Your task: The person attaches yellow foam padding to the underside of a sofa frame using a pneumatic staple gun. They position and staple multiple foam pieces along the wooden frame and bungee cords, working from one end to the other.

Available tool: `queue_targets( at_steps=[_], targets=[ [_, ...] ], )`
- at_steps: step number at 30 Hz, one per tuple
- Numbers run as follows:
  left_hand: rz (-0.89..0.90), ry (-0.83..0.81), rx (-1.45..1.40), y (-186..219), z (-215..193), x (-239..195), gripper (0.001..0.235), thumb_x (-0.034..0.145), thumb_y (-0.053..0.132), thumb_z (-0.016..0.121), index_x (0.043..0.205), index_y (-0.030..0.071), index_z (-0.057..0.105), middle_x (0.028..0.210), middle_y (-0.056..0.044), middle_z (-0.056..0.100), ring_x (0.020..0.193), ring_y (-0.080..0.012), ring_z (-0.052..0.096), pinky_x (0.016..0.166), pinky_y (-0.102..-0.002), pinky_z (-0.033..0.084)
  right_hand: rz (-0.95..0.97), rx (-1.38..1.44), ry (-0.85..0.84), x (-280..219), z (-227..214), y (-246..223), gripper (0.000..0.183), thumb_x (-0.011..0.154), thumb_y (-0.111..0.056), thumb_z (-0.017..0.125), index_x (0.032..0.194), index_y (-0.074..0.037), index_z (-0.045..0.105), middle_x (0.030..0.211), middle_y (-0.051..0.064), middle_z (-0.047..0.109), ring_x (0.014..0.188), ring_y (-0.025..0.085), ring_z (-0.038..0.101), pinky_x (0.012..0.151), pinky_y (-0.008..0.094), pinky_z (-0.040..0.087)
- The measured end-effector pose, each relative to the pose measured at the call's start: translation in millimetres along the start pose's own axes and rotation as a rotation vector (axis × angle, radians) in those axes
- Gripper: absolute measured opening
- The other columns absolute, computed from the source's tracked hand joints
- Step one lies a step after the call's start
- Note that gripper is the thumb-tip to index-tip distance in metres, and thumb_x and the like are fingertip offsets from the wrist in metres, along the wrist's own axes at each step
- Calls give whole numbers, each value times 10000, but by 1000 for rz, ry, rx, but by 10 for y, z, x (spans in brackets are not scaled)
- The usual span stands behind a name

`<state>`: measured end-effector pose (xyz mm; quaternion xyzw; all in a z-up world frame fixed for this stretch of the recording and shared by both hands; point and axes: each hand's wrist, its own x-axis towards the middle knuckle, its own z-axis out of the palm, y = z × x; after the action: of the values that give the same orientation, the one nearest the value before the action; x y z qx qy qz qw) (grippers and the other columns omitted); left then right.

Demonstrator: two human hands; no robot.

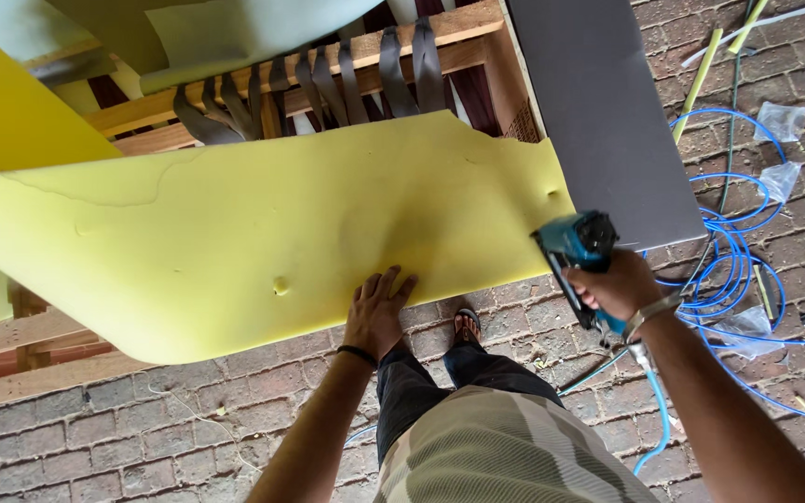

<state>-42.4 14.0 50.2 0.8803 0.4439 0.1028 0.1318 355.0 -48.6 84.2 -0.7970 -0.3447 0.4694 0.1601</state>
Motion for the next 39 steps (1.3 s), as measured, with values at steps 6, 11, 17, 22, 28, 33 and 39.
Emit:
queue_targets(
  at_steps=[6,11,17,22,28,33,39],
  targets=[
    [-26,-29,55,18,46,-15,755,708,-78,634,1401,222,636,1485,-105,521,1289,-323,512,1081,-470,432,-4,-263,42,-129,248,128,335,848,-356,760,867,-22,786,710,116,792,668,210,782,724,338,613],
    [-32,-10,38,28,119,-32,728,751,-71,652,1415,228,620,1504,-101,526,1320,-316,514,1099,-459,440,-22,-275,21,-201,211,-4,362,832,-406,756,885,-48,783,705,102,794,668,203,784,754,352,620],
    [-188,93,218,-633,158,-349,627,886,-41,604,1438,258,595,1527,-108,505,1394,-310,467,1162,-493,370,-209,-351,-138,-261,708,-465,373,818,-430,763,866,-61,783,656,87,774,636,207,780,701,359,610],
    [-355,172,346,-1487,-88,-1022,575,1059,-43,530,1481,347,546,1617,-5,428,1528,-237,416,1280,-433,357,-423,-358,-227,-341,1267,-864,359,779,-398,783,832,-44,761,633,122,742,636,263,758,658,416,584],
    [-191,281,361,-1873,-65,-1066,561,1062,-19,543,1503,327,548,1622,-112,455,1502,-286,428,1242,-430,351,-564,-452,-169,-363,1927,-1064,339,776,-381,792,868,-55,774,696,153,740,698,304,735,694,431,577],
    [-150,291,256,-2042,-153,-1161,472,980,80,547,1415,244,631,1518,-118,552,1408,-315,527,1192,-477,387,-225,-398,-112,-537,2197,-1202,380,792,-414,770,870,-42,771,673,140,766,629,263,770,685,412,616],
    [-61,495,326,-2740,-528,-1613,237,1009,167,596,1173,245,748,1338,-9,704,1331,-236,607,1168,-518,431,-281,-411,-93,-944,2709,-1604,354,828,-375,757,808,-21,773,629,111,761,579,216,756,619,360,594]
  ],
)
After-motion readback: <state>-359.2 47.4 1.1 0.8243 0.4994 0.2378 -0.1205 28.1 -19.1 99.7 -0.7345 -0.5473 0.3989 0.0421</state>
